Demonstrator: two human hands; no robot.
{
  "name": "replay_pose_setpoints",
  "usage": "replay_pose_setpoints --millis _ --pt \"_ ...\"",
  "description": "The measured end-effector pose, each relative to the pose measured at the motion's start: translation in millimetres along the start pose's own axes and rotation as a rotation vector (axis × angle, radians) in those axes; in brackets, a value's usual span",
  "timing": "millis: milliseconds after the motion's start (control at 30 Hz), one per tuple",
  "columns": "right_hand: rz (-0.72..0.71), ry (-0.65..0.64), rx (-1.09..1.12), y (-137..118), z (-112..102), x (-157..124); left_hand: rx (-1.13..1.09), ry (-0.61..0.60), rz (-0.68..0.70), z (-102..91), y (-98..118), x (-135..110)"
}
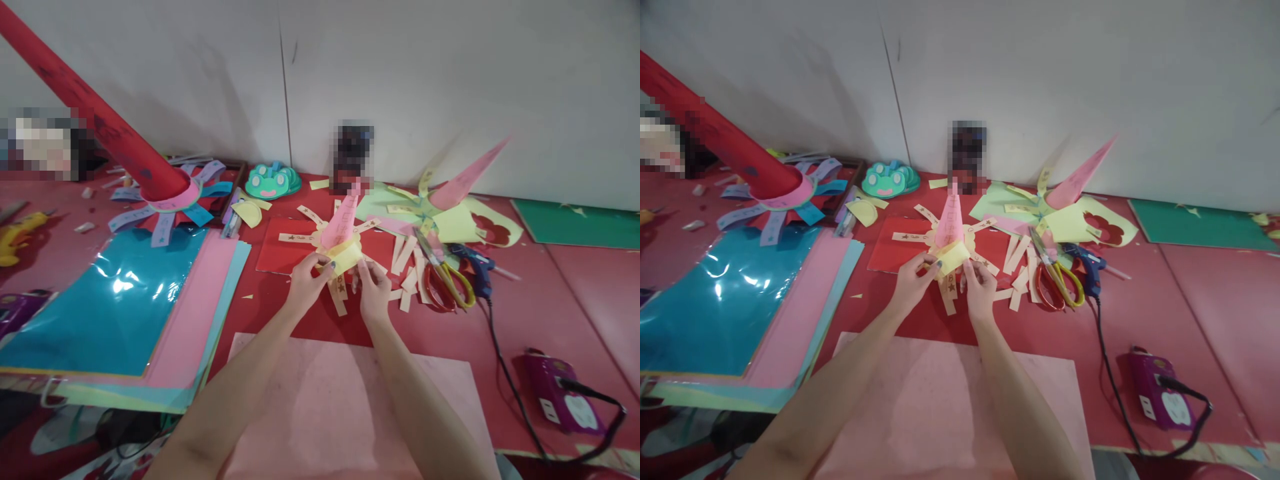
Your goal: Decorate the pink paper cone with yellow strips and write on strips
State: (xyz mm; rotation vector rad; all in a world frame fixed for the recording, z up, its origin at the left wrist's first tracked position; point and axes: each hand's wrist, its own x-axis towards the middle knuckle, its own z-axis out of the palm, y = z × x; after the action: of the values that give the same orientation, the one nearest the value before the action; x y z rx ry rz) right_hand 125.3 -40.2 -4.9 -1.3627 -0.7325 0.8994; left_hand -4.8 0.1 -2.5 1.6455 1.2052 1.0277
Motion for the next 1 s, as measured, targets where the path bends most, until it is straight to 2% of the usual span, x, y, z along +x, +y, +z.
replay_pose_setpoints --millis 300,600,800,1000 --pt "-0.009 0.026 -0.102 4.2 -2.2 3.7 -0.013 0.004 -0.02 -0.4 2.0 0.1" --pt "0.046 0.02 -0.066 -0.4 0.4 3.0 -0.032 -0.003 -0.026 -0.9 2.7 0.4" --pt "-0.015 -0.013 -0.177 -1.2 0.3 1.8 -0.042 -0.011 -0.038 -0.6 3.2 0.4" --pt "-0.017 -0.003 -0.181 -2.0 0.7 0.4 -0.014 -0.022 -0.023 -1.1 3.7 0.0"
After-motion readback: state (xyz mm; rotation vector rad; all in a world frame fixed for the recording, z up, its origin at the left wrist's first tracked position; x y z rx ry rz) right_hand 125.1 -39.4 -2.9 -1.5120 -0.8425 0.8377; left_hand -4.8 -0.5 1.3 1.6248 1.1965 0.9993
